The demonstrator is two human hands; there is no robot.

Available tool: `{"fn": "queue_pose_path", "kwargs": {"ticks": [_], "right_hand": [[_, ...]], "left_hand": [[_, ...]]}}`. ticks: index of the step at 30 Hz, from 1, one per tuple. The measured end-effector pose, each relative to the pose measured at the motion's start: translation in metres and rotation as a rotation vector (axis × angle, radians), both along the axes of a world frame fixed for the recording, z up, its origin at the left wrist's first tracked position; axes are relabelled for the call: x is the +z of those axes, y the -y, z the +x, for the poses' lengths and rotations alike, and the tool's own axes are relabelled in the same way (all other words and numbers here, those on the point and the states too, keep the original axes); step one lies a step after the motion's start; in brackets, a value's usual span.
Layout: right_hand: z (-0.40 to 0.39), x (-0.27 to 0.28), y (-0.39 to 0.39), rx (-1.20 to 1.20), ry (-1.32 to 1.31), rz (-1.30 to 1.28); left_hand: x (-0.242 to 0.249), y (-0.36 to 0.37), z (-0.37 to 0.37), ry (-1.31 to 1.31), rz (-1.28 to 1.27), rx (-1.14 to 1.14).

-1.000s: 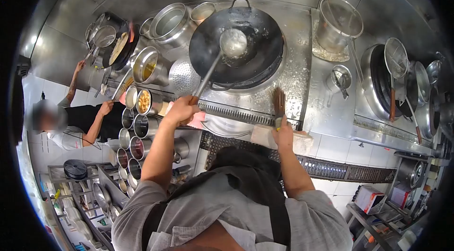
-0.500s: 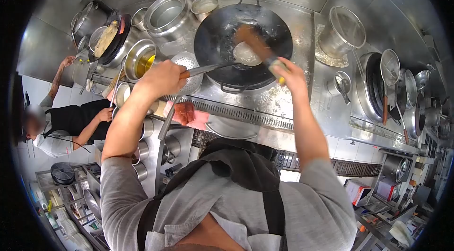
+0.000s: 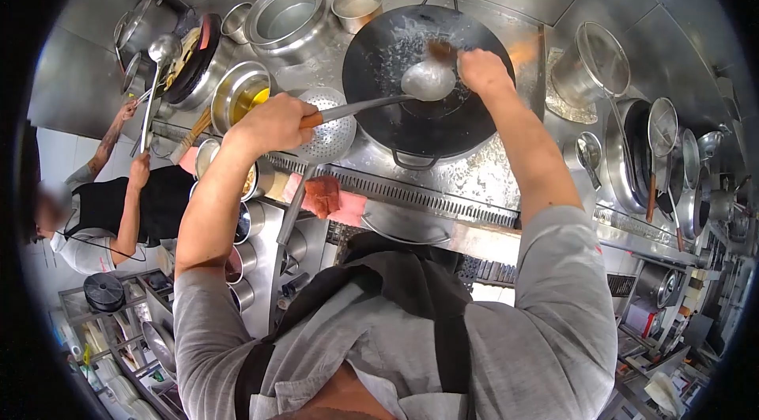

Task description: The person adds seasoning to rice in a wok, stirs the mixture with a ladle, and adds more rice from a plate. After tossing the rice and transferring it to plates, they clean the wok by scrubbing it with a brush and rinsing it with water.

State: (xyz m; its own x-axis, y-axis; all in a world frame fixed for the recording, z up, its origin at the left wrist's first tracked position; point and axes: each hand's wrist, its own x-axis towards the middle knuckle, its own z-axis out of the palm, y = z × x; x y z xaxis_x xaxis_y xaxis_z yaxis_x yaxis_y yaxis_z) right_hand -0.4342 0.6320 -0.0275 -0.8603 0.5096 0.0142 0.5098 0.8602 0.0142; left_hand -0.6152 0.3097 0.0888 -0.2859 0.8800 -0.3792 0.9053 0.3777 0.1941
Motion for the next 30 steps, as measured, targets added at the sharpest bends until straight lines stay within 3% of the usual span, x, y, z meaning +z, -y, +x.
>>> {"fn": "queue_pose_path", "kwargs": {"ticks": [2, 5, 9, 12, 13, 14, 16, 18, 20, 21, 23, 24, 26, 30], "right_hand": [[0.007, -0.003, 0.005, 0.035, -0.265, -0.002], [0.025, -0.019, 0.016, 0.23, 0.006, -0.248], [0.013, -0.007, -0.01, -0.034, -0.026, -0.073], [0.027, 0.002, 0.014, -0.011, -0.214, -0.178], [0.033, -0.014, 0.008, 0.107, -0.121, -0.313], [0.037, -0.006, 0.02, 0.057, 0.119, -0.395], [0.047, -0.028, -0.009, 0.043, 0.075, -0.238], [0.039, -0.003, -0.016, -0.044, 0.072, -0.113], [0.048, 0.008, -0.006, -0.023, -0.177, -0.024], [0.054, 0.005, 0.0, -0.024, -0.184, -0.027], [0.063, -0.006, 0.009, 0.143, -0.203, -0.312], [0.06, -0.022, 0.012, 0.11, 0.039, -0.333], [0.05, -0.035, -0.007, 0.041, 0.026, -0.147], [0.037, 0.008, 0.0, -0.046, -0.3, -0.055]], "left_hand": [[0.003, -0.007, -0.002, -0.051, 0.018, 0.008], [0.017, -0.011, 0.002, -0.118, -0.053, -0.014], [0.035, -0.029, 0.029, -0.221, -0.069, -0.026], [0.046, -0.037, 0.047, -0.364, -0.07, -0.075], [0.048, -0.039, 0.053, -0.444, -0.066, -0.097], [0.052, -0.041, 0.058, -0.447, -0.066, -0.096], [0.056, -0.043, 0.07, -0.479, -0.11, -0.117], [0.046, -0.044, 0.074, -0.466, -0.09, -0.11], [0.044, -0.045, 0.078, -0.458, -0.075, -0.11], [0.045, -0.045, 0.08, -0.459, -0.081, -0.106], [0.048, -0.044, 0.082, -0.466, -0.089, -0.101], [0.049, -0.043, 0.083, -0.456, -0.097, -0.119], [0.048, -0.047, 0.079, -0.459, -0.102, -0.157], [0.036, -0.036, 0.055, -0.282, -0.045, -0.114]]}}
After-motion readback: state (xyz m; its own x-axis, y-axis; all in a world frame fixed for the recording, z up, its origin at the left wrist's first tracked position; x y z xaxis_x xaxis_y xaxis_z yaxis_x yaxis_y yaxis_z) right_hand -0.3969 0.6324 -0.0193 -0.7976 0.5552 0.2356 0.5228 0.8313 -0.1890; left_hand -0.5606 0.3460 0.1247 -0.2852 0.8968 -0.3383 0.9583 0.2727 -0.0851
